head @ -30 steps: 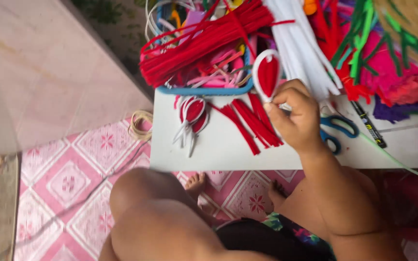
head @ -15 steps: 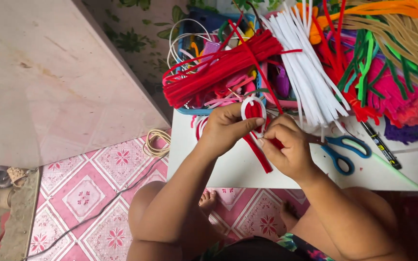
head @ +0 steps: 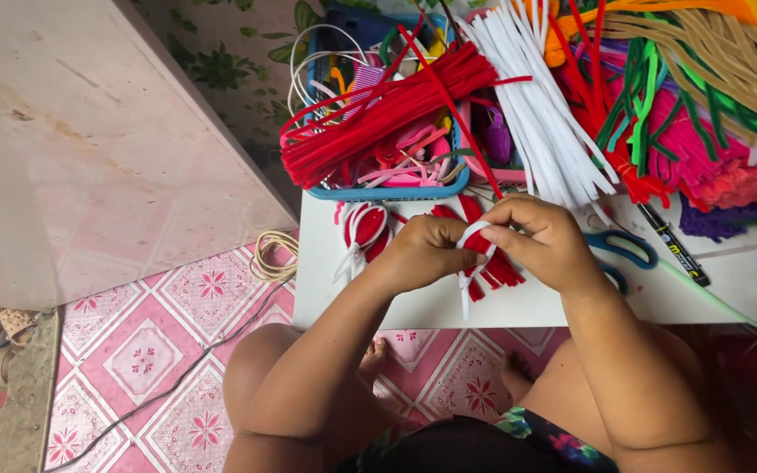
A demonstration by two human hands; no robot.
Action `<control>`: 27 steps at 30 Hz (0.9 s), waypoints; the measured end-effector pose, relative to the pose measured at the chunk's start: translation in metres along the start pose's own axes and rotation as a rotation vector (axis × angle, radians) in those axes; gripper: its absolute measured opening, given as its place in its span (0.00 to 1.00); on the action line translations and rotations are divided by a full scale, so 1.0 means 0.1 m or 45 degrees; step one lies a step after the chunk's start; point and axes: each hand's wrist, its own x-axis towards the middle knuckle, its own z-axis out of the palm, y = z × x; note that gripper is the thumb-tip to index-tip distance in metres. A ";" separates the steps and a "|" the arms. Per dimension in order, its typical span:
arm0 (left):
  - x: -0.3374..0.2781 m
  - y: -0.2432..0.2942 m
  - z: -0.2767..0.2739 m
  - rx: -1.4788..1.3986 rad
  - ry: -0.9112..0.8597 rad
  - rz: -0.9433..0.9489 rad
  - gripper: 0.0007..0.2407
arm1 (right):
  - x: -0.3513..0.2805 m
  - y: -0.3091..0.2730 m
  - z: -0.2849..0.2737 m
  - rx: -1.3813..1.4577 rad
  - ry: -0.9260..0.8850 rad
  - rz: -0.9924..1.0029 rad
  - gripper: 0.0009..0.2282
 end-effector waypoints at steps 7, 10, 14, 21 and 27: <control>0.01 0.15 -0.01 0.126 0.081 -0.014 0.04 | 0.00 -0.12 0.06 -0.601 0.165 -0.306 0.03; 0.04 0.07 -0.03 0.096 0.053 -0.072 0.03 | 0.03 -0.16 0.08 -0.288 0.114 -0.046 0.04; 0.06 -0.03 -0.01 -0.061 0.035 -0.089 0.03 | 0.03 -0.07 0.08 -0.409 0.074 -0.146 0.04; -0.10 0.38 0.03 -0.544 -0.290 -0.095 0.03 | -0.09 0.12 -0.10 0.528 -0.204 0.138 0.09; -0.13 0.29 0.05 -0.642 -0.343 -0.089 0.05 | -0.23 0.49 -0.02 0.890 -0.259 0.115 0.08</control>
